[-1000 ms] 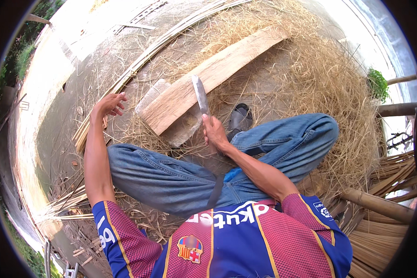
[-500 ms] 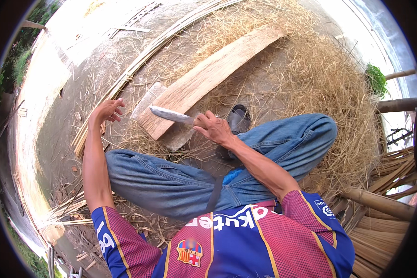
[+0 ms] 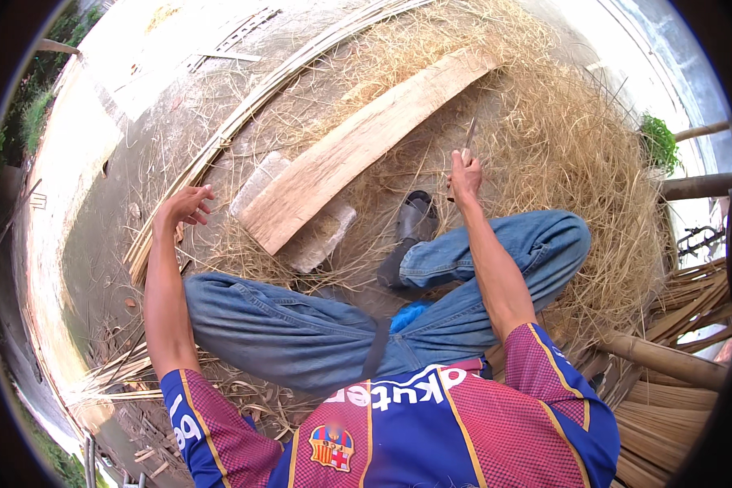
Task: The person sits on the ground and uses a machete to split a piece of bamboo into thin strips. They repeatedly strike the bamboo against a wooden block to separate the fibers, then gather the resulting strips.
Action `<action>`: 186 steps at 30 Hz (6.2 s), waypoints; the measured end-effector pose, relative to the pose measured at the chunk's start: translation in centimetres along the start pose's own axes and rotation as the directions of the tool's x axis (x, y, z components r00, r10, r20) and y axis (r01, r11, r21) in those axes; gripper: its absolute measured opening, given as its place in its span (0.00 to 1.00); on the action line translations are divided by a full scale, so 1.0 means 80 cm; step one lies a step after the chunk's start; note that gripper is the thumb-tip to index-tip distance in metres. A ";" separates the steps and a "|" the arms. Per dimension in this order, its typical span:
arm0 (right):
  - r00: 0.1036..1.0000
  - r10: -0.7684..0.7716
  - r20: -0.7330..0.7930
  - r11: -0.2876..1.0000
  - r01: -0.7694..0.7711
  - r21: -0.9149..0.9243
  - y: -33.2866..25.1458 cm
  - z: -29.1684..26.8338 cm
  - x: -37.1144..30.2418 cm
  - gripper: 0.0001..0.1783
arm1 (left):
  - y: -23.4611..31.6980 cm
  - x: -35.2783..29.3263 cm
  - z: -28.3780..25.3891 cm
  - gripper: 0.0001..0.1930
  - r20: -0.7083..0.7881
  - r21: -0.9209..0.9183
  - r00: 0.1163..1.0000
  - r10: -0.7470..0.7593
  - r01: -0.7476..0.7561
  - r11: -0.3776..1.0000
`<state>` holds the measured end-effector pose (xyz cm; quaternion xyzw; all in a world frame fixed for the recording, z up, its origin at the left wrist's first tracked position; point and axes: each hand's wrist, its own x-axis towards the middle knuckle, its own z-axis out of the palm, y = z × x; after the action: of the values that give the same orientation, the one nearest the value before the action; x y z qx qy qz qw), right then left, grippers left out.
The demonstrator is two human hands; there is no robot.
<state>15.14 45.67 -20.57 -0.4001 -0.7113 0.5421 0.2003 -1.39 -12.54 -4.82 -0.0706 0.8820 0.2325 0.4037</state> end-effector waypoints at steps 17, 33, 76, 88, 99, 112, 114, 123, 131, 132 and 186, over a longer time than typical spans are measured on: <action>0.874 -0.232 0.428 0.775 0.432 -0.462 -0.083 -0.005 -0.043 0.25 | 0.027 -0.002 0.008 0.29 0.030 -0.003 0.999 0.011 -0.011 1.000; 0.900 -0.263 0.346 0.856 0.384 -0.347 -0.093 0.006 -0.059 0.26 | 0.021 -0.002 0.005 0.27 0.028 -0.002 0.999 0.025 -0.024 1.000; 0.679 0.294 0.673 0.895 -0.442 0.055 -0.184 0.342 0.035 0.33 | 0.035 0.048 0.024 0.23 -0.041 0.196 0.976 0.215 -0.203 0.959; 0.702 -0.044 0.711 0.922 -0.245 0.299 -0.226 0.241 -0.060 0.20 | 0.111 0.077 0.069 0.26 -0.513 0.734 0.073 0.855 -0.480 0.481; 0.721 0.055 0.691 0.926 -0.295 0.234 -0.128 0.117 -0.099 0.18 | 0.194 -0.064 0.149 0.34 -0.107 0.287 0.687 0.719 -0.671 0.684; 0.743 -0.078 0.664 0.871 0.376 -0.318 -0.072 -0.008 -0.194 0.27 | 0.132 -0.022 0.239 0.14 -0.112 0.047 0.941 0.320 -0.317 0.947; 0.772 -0.080 0.631 0.914 0.310 -0.262 -0.067 -0.009 -0.223 0.25 | 0.134 -0.018 0.244 0.13 -0.142 0.203 0.913 0.383 -0.352 0.914; 0.707 -0.046 0.706 0.880 0.363 -0.305 -0.058 -0.005 -0.270 0.21 | 0.130 -0.010 0.237 0.13 -0.170 0.381 0.859 0.483 -0.395 0.836; 0.694 -0.124 0.709 0.912 0.362 -0.195 -0.062 -0.005 -0.295 0.21 | 0.124 0.003 0.229 0.11 -0.127 0.544 0.850 0.512 -0.372 0.752; 0.706 -0.103 0.701 0.907 0.356 -0.226 -0.060 -0.004 -0.299 0.21 | 0.133 -0.007 0.224 0.12 -0.115 0.558 0.869 0.482 -0.345 0.755; 0.673 -0.169 0.720 0.929 0.352 -0.110 -0.046 0.037 -0.272 0.18 | 0.147 -0.005 0.241 0.15 -0.052 0.383 0.758 0.650 -0.586 0.714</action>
<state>24.73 26.41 -14.93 -0.0797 -0.8435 0.5280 -0.0577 8.34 6.79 -11.27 0.2799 0.9138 0.1892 0.2256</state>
